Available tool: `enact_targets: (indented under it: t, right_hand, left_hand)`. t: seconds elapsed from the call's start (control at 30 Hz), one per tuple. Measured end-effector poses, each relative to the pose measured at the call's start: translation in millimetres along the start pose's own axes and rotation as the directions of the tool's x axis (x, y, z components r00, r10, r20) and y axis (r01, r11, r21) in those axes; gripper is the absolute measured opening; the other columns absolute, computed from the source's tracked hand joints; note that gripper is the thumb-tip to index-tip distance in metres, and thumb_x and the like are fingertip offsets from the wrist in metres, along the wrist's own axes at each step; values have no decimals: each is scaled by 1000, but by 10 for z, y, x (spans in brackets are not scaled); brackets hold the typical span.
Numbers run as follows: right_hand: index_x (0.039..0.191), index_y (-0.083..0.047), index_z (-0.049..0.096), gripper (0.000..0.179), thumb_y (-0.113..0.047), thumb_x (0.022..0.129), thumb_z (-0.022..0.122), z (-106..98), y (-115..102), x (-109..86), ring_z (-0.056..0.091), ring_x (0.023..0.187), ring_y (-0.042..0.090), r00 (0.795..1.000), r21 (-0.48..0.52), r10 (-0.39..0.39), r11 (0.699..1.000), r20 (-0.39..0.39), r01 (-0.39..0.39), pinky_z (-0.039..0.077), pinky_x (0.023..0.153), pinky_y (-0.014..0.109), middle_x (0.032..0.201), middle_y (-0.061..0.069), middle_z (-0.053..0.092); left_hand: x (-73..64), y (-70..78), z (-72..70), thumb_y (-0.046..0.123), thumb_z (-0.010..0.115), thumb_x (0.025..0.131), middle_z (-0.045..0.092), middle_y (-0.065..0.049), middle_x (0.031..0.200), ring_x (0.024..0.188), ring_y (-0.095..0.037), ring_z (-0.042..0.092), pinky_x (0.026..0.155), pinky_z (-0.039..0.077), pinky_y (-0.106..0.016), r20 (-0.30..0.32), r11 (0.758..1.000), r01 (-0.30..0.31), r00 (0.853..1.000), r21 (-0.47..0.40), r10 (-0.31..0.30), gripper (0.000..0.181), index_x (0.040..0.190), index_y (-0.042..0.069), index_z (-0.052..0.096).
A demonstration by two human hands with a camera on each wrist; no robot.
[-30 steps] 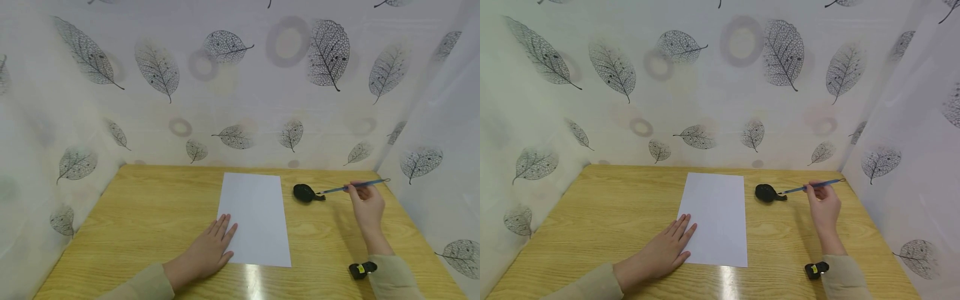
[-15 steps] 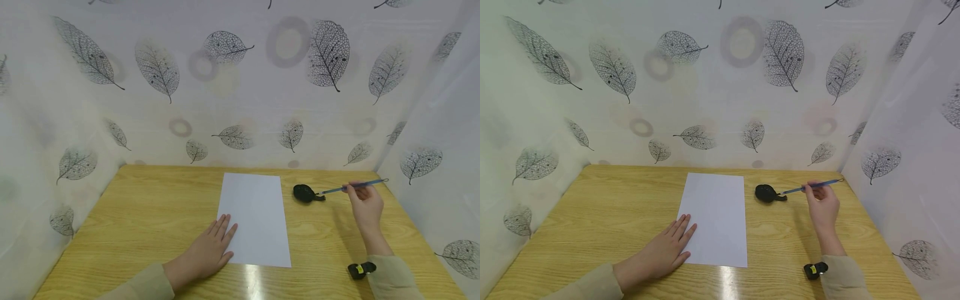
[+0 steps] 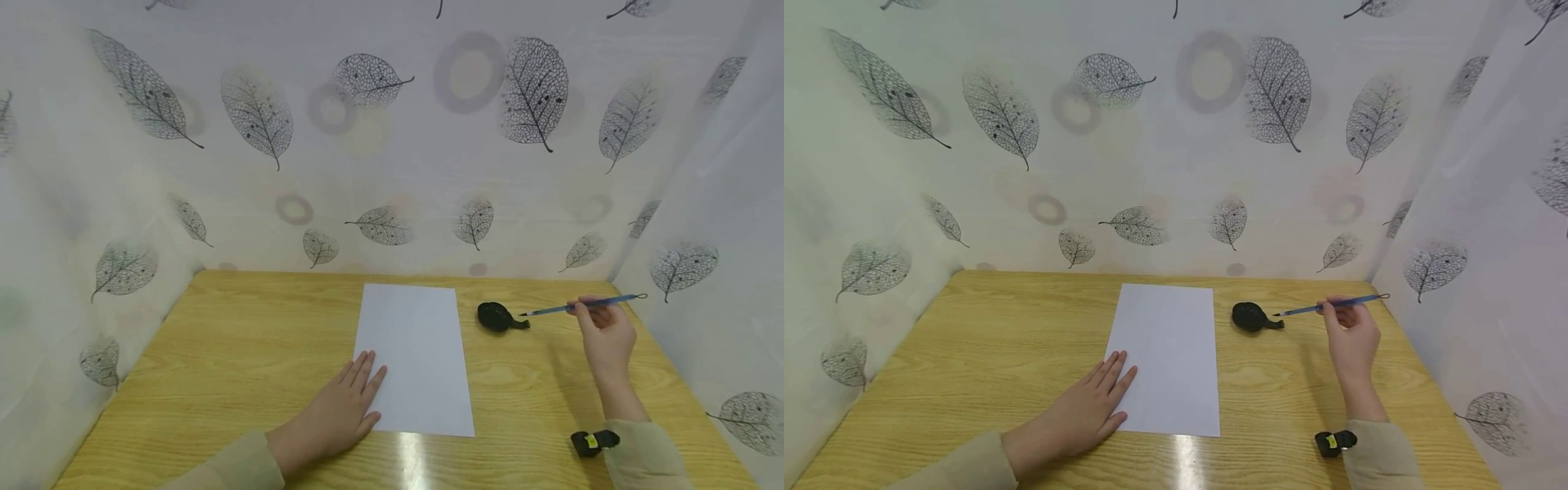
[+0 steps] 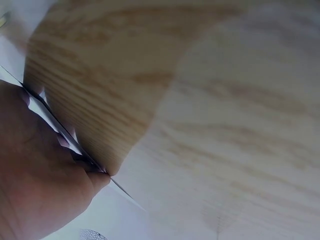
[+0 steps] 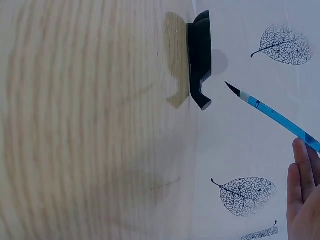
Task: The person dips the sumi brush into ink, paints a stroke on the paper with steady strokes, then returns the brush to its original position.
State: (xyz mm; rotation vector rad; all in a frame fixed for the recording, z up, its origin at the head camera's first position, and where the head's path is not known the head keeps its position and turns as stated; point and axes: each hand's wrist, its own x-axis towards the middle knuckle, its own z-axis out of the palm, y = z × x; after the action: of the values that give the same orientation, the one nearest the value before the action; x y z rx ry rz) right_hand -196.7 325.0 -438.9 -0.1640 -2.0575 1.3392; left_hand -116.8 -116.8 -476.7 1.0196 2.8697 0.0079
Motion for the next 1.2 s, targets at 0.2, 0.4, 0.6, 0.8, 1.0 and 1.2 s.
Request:
enact_targets:
  t: [0.2,0.4,0.6,0.8,1.0,1.2]
  right_hand:
    - [109,3,72,11,-5,103,68,26,-59,-17,69,78,-15,1000,26,2,1000,-4,-1,53,77,2,88,-34,71]
    - [110,11,69,15,-2,102,67,57,-114,-36,71,78,-13,1000,74,-7,997,4,6,55,78,3,88,-32,72]
    - [109,13,68,14,2,101,68,100,-180,-55,72,78,-10,1000,143,2,990,13,-4,56,79,4,87,-28,75]
    - [105,9,69,7,4,100,68,162,-274,-90,75,80,-6,1000,210,5,978,21,-9,57,80,7,88,-21,78]
    - [105,15,66,9,8,99,66,227,-368,-129,76,79,-2,999,324,12,946,38,-24,59,82,10,89,-11,81]
    - [104,15,66,8,9,99,66,301,-435,-166,78,80,1,999,402,16,915,52,-35,61,84,13,89,-7,81]
  left_hand:
    - [-16,36,8,45,46,111,24,-28,173,162,-41,26,131,32,-50,6,1000,20,1000,-7,-20,71,166,4,32]
    - [-27,61,4,46,48,110,28,-29,172,161,-40,30,130,35,-49,-18,999,27,1000,27,-26,74,164,-2,34]
    - [-28,65,-1,49,50,109,30,-29,171,160,-39,33,129,37,-50,-48,998,30,998,48,-28,77,161,-7,36]
    - [-48,67,-17,49,50,109,31,-29,170,160,-40,34,129,37,-50,-55,998,36,998,51,-33,77,161,-7,36]
    - [-60,52,1,51,49,109,31,-29,170,160,-40,33,128,37,-51,-59,999,41,998,36,-39,79,161,-7,36]
    - [-51,48,36,52,47,109,29,-28,171,161,-39,31,129,36,-48,-39,997,46,998,62,-43,80,162,-6,33]
